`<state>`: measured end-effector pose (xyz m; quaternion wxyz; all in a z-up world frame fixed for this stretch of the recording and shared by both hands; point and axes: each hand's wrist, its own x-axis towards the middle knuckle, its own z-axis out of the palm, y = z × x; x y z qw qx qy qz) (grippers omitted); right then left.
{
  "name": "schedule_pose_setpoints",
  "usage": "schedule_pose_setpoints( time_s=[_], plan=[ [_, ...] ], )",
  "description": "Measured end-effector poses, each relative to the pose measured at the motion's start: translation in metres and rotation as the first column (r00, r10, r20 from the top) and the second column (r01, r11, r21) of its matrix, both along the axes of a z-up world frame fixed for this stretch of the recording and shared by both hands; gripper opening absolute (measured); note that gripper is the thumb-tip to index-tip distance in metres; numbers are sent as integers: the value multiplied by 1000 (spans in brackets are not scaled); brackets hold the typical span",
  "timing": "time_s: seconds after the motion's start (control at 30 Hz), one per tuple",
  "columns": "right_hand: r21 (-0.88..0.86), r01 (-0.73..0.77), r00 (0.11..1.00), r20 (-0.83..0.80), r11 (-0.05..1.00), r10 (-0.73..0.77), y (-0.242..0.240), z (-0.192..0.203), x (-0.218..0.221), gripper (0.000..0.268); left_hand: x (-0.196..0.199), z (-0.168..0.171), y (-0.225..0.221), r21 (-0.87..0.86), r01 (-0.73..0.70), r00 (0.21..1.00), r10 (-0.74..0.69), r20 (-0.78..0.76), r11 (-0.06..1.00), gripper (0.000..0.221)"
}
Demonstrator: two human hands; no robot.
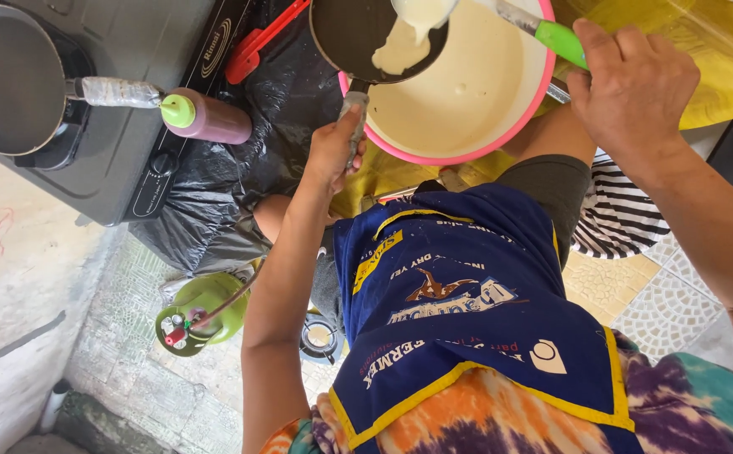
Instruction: The person is making crepes by pouring batter into multiple pans on a floor-level stove, spreading it, and adding toppings from a squeeze bottle.
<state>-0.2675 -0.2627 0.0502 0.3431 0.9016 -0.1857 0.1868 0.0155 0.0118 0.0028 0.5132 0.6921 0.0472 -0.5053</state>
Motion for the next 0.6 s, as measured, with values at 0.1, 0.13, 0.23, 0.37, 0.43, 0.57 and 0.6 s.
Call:
schedule_pose_setpoints(
  time_s=[0.1, 0.13, 0.23, 0.37, 0.43, 0.57, 0.6],
  plan=[
    [-36, 6, 999, 50, 999, -4, -5, 6, 11, 51, -5, -20, 15, -76, -72, 991, 62, -121, 995, 48],
    [-28, -5, 998, 68, 1000, 7, -5, 8, 15, 51, -9, -31, 21, -211, -116, 973, 68, -221, 971, 45],
    [-19, -35, 995, 90, 999, 36, -3, 23, 26, 48, -32, -70, 31, -402, -231, 909, 49, -413, 886, 45],
    [-70, -43, 997, 55, 997, 47, 4, 39, 35, 51, -68, -111, 27, -596, -284, 893, -19, -449, 751, 38],
    [-81, -73, 996, 50, 994, 77, 12, 51, 39, 49, -78, -123, 16, -638, -266, 929, 15, -369, 722, 37],
    [-38, -178, 981, 65, 983, 181, 26, 70, 33, 41, -80, -118, -2, -628, -172, 985, 151, -87, 759, 35],
    [-35, -187, 980, 63, 982, 189, 30, 74, 26, 41, -78, -111, -5, -626, -181, 983, 160, -89, 759, 35]
  ],
)
